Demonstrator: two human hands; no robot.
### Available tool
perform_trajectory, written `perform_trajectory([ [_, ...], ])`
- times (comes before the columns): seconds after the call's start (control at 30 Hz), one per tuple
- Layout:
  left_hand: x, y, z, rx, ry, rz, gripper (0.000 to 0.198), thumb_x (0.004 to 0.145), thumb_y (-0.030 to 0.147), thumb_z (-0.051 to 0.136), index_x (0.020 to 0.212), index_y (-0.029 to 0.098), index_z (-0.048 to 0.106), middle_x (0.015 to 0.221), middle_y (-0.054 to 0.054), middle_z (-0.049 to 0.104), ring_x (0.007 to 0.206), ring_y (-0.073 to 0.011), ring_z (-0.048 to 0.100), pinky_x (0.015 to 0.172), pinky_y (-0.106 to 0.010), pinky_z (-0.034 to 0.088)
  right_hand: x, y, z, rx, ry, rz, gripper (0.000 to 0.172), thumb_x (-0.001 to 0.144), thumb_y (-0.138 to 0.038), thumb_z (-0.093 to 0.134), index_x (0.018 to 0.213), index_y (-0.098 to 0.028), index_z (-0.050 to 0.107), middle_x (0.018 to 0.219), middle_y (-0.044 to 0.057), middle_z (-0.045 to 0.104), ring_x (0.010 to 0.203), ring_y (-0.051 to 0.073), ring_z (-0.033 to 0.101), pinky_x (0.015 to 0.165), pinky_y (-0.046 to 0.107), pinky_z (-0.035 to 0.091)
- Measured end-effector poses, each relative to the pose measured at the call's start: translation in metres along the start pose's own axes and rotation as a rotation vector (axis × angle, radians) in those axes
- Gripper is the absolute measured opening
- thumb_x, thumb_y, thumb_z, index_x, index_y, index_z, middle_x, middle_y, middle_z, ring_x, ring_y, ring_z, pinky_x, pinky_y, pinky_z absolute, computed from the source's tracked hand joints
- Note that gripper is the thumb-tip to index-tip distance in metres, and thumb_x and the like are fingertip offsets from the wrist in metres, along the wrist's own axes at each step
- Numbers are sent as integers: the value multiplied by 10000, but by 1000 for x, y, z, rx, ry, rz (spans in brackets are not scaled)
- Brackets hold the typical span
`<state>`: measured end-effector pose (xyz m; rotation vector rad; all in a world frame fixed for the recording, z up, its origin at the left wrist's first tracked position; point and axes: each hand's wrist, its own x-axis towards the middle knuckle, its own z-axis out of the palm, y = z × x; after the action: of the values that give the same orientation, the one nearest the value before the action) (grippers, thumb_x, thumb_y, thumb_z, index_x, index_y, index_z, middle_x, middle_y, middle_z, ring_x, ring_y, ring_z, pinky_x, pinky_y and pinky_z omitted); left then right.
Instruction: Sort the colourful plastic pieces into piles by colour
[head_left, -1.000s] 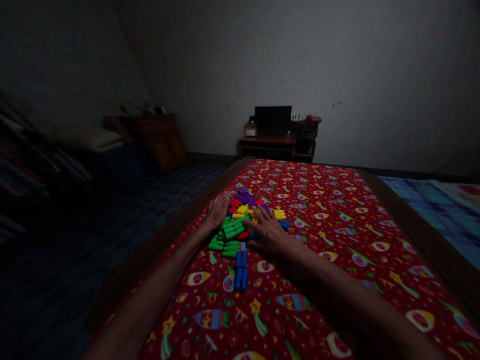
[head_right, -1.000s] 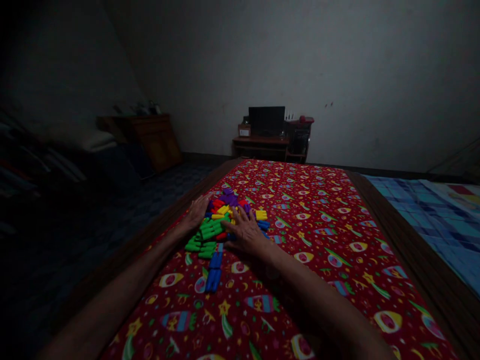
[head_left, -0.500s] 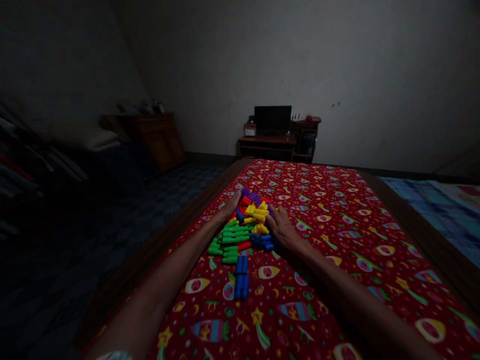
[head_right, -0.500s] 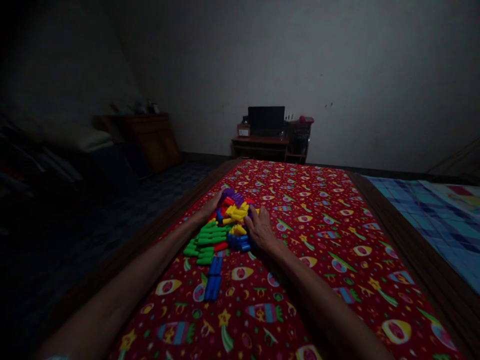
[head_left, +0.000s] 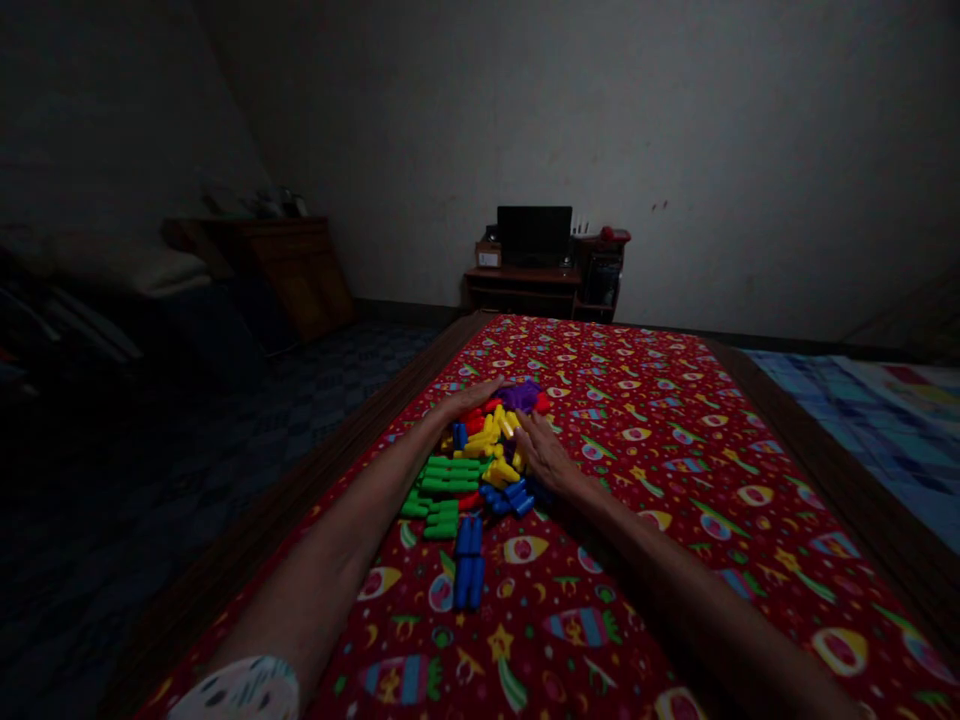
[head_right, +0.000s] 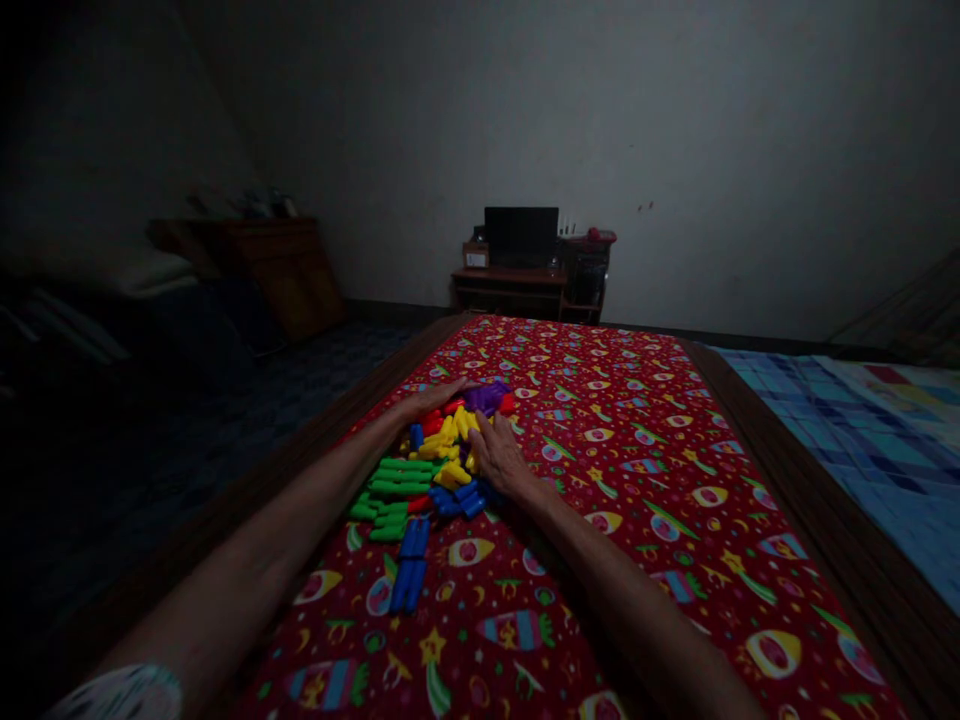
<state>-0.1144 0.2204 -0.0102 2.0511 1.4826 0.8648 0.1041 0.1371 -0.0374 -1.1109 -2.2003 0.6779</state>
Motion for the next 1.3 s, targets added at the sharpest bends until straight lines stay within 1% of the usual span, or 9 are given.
perform_trajectory([
  [0.13,-23,18,-26,44,-7,-25,637,914,599,261,1326,209,551,1261,-38,649,1268,-230,506,1086,-378,366,-21,1,-26,10,24,-38,601,984,-508,179,1489,-215,320,1483,113,416,1390,257,344,1120,496,314],
  [0.27,-105,28,-46,235,28,2,768,890,678,243,1425,159,428,1487,-89,426,1395,-265,337,1152,-404,253,-73,14,-49,-103,-20,-98,593,964,-511,309,1497,-252,296,1491,111,399,1387,284,343,1098,514,347],
  [0.47,-228,48,8,525,-108,68,1030,629,728,659,1494,356,240,1600,-92,144,1432,-457,88,1077,-674,200,-105,-1,-7,-309,-69,-289,677,935,-394,464,1518,-169,206,1562,199,194,1451,340,132,1124,546,286],
  [0.63,-209,58,25,573,40,-52,878,745,587,654,1491,355,254,1610,-93,79,1430,-467,56,1052,-716,194,-69,-21,17,-236,-96,-272,634,951,-337,438,1501,-103,228,1543,247,208,1447,361,109,1115,543,289],
  [0.87,-194,62,1,619,158,-5,647,895,546,476,1480,336,295,1586,-92,209,1437,-403,139,1078,-709,88,-70,-8,-21,-179,65,-214,547,971,-373,347,1485,-197,288,1491,183,341,1401,285,303,1102,494,343],
  [0.97,-215,75,8,635,110,78,663,880,583,474,1475,342,309,1581,-84,228,1439,-402,129,1085,-703,70,-82,5,-27,-255,35,-206,524,955,-364,373,1448,-188,362,1356,175,490,1299,292,439,1060,498,398],
  [1.07,-221,85,25,677,2,206,648,842,568,551,1439,398,366,1578,-49,245,1441,-389,133,1092,-698,47,-87,2,-16,-303,-27,-286,540,957,-368,361,1451,-151,348,1393,195,466,1335,311,393,1068,548,373],
  [1.2,-199,84,34,745,34,188,581,857,496,568,1410,387,422,1559,-35,298,1440,-363,165,1115,-666,25,-83,-11,-9,-284,-41,-343,547,971,-390,306,1438,-111,368,1448,211,416,1387,297,328,1095,528,353],
  [1.3,-186,76,26,765,57,154,612,855,536,558,1422,358,411,1563,-54,288,1440,-366,166,1121,-657,35,-85,1,-32,-300,21,-298,502,979,-376,271,1403,-168,440,1409,171,480,1327,274,420,1090,500,369],
])
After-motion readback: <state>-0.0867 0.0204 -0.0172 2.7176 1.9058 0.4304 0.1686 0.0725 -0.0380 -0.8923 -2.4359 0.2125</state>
